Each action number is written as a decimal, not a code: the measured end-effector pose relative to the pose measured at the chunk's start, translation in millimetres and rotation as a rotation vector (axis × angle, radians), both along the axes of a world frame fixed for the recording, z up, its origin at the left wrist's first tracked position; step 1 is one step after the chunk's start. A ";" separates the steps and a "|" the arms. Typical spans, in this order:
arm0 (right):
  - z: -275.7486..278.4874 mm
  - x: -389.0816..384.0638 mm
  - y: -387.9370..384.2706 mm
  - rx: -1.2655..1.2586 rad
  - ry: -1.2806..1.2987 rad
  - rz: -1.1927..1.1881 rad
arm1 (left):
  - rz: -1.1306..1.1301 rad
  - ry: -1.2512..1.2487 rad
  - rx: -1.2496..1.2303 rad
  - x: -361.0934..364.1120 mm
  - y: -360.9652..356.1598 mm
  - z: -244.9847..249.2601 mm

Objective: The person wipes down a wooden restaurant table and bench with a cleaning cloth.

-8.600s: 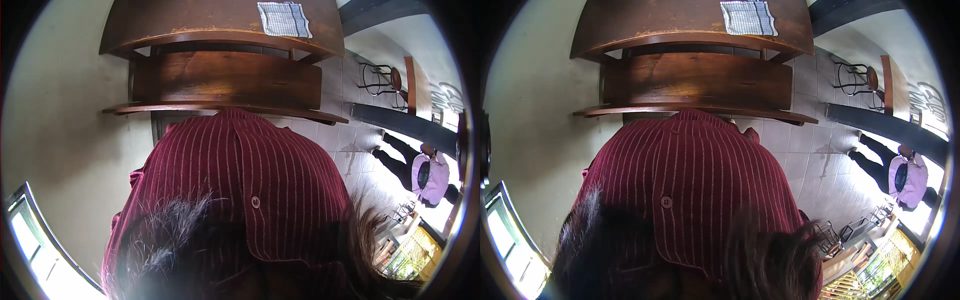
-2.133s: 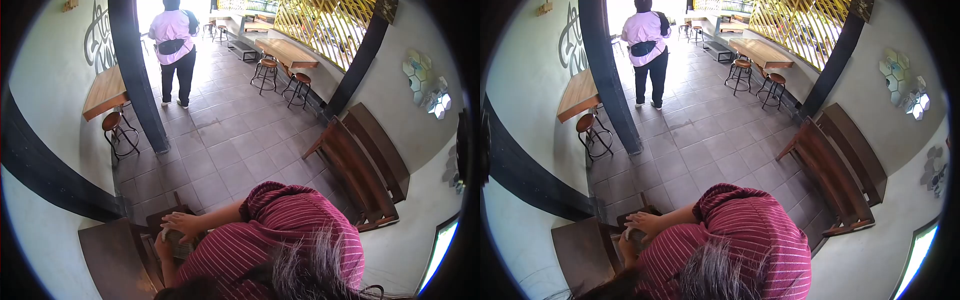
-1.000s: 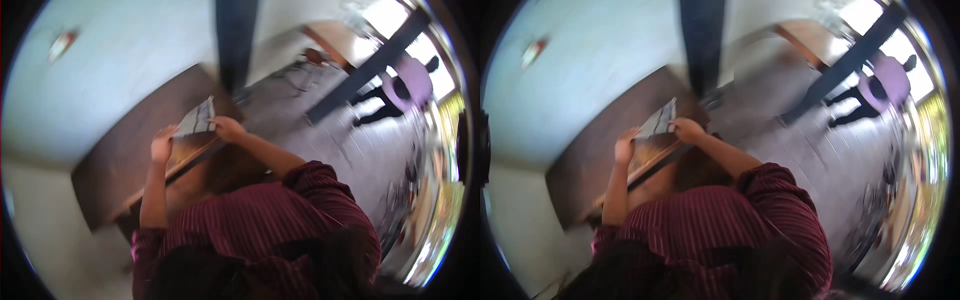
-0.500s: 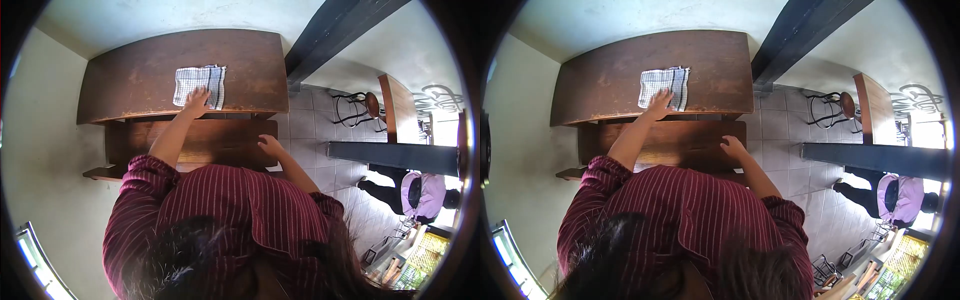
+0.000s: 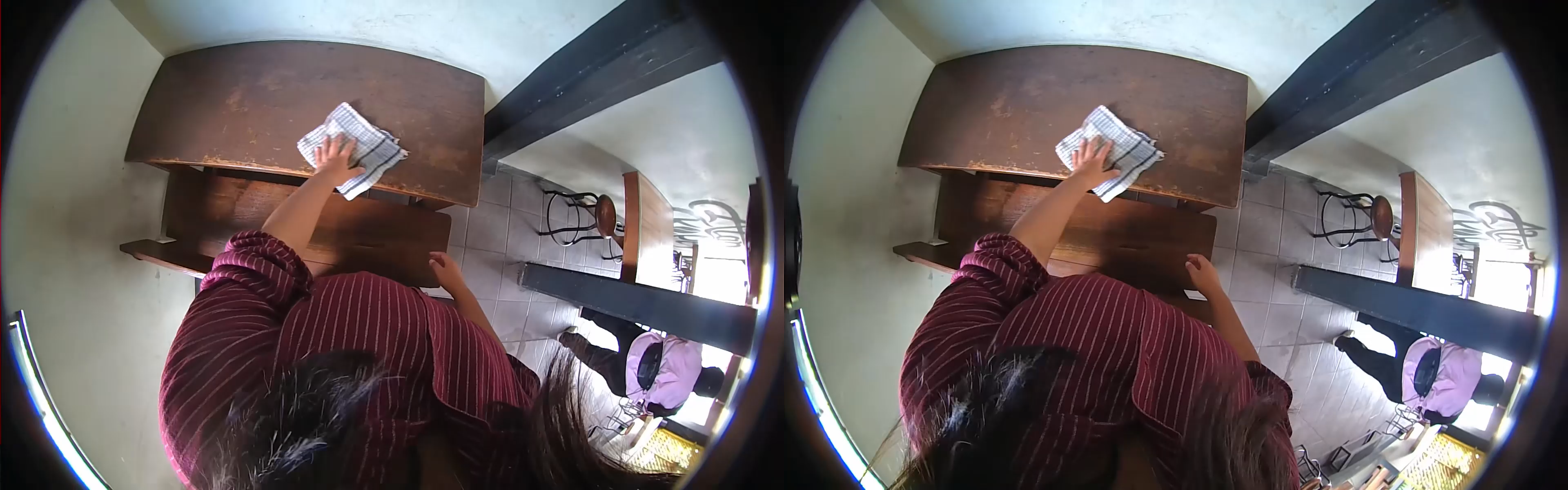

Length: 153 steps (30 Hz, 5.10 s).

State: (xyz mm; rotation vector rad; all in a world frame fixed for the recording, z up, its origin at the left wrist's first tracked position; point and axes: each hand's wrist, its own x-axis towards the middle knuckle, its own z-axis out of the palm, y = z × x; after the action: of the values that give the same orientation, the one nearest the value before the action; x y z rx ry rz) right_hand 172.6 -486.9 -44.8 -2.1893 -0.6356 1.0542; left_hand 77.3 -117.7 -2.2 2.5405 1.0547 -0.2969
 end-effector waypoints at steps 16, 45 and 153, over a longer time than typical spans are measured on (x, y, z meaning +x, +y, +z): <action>35.6 -47.7 91.6 0.067 -0.046 0.032 | 0.045 0.153 -0.013 -88.2 53.8 0.6; 26.7 -89.4 350.1 -0.226 -0.880 0.051 | 0.100 -0.112 0.035 -294.7 292.4 -11.7; 5.5 119.1 491.2 -0.287 -1.003 -0.361 | 0.149 -0.214 0.326 -272.9 298.3 -16.0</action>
State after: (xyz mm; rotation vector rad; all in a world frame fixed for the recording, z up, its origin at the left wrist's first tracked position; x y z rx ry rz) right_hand 291.7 4.3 -39.3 -2.8870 -0.4598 -0.2219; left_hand -195.7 180.5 -18.2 2.6741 1.2847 0.1995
